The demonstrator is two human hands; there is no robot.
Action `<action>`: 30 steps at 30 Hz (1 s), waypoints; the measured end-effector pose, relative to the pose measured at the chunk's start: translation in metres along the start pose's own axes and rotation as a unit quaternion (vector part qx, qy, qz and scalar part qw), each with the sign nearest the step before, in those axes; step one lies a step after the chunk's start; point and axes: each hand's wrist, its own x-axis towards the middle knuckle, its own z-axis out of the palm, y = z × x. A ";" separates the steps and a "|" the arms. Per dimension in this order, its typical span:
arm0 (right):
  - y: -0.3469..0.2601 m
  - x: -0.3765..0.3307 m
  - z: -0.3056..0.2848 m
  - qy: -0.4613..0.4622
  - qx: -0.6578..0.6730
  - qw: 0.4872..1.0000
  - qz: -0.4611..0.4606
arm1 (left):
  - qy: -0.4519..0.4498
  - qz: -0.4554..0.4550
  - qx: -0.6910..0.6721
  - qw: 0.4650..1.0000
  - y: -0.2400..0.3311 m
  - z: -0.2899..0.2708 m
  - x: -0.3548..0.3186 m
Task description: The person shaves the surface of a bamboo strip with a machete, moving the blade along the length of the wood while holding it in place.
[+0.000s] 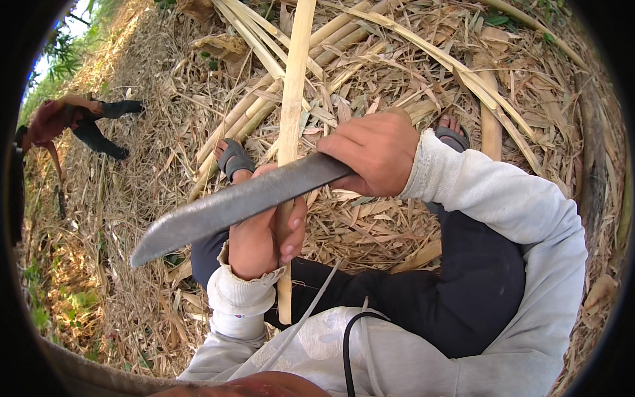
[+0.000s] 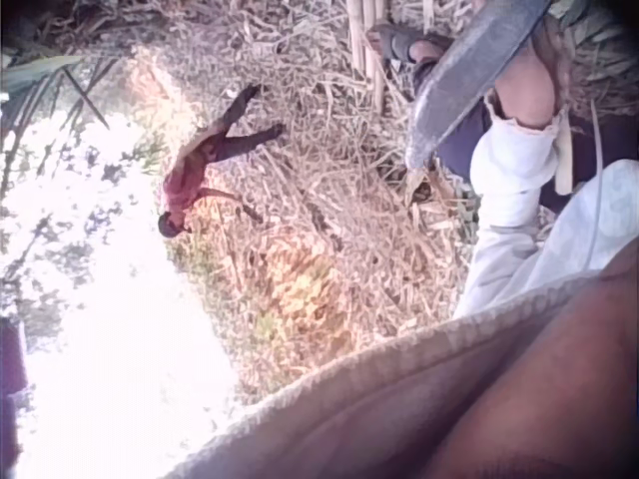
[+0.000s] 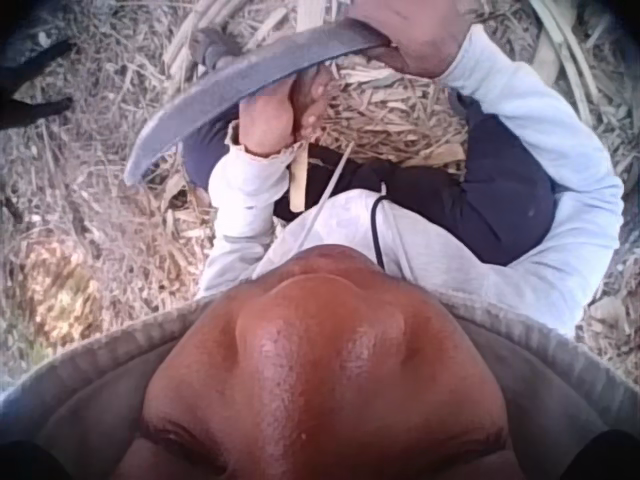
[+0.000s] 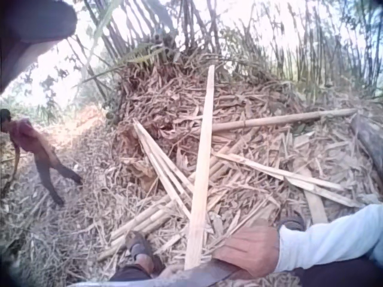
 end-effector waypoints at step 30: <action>0.001 0.010 -0.007 -0.118 -0.049 0.984 0.122 | -0.032 -0.073 -0.074 0.994 0.000 -0.010 -0.003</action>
